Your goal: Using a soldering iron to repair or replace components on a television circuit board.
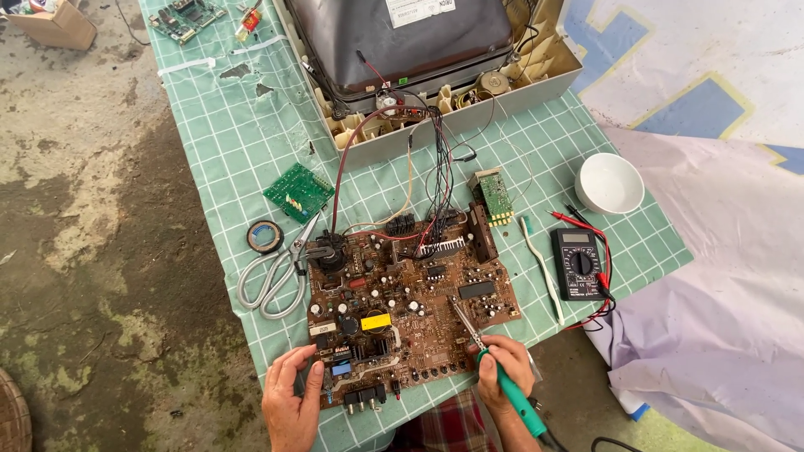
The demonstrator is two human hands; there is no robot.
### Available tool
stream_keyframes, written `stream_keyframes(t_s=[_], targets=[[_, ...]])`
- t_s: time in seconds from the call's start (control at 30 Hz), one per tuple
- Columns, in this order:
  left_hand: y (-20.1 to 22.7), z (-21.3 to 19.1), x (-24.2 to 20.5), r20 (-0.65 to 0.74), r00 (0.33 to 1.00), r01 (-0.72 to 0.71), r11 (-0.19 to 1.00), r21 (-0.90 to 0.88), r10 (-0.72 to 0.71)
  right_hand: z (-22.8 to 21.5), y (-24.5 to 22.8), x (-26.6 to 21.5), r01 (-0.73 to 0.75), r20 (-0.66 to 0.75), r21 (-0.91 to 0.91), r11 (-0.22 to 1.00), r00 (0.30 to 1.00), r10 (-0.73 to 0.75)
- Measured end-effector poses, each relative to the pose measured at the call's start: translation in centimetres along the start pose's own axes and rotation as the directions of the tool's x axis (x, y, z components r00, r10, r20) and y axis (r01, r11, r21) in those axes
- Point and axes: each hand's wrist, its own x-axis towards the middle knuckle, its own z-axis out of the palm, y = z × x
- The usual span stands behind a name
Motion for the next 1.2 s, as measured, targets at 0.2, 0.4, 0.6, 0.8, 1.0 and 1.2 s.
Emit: stream_keyframes(t_s=[0.2, 0.4, 0.6, 0.8, 1.0, 1.2], targets=[[0.0, -0.1, 0.0, 0.009, 1.0, -0.002, 1.0, 0.001, 0.002, 0.7, -0.7, 0.3, 0.003, -0.071, -0.125, 0.992, 0.997, -0.012], [0.1, 0.0, 0.0, -0.006, 1.0, -0.024, 1.0, -0.011, 0.024, 0.7, -0.3, 0.1, -0.024, -0.102, -0.107, 0.994, 0.995, 0.013], [0.1, -0.2, -0.1, -0.001, 1.0, -0.028, 1.0, 0.001, 0.028, 0.4, 0.7, -0.6, -0.144, -0.159, 0.065, 0.987, 0.975, 0.153], [0.1, -0.4, -0.1, 0.013, 1.0, -0.016, 1.0, -0.003, 0.016, -1.0, 0.1, 2.1, -0.283, -0.247, 0.241, 0.928, 0.907, 0.341], [1.9, -0.5, -0.7, -0.099, 0.994, -0.059, 0.984, -0.169, 0.042, -0.4, -0.5, 3.9, -0.343, -0.223, 0.222, 0.913, 0.894, 0.39], [10.0, -3.2, -3.1, -0.105, 0.977, -0.208, 0.917, -0.34, 0.183, 0.1, -1.7, 5.1, -0.32, -0.22, 0.139, 0.937, 0.913, 0.345]])
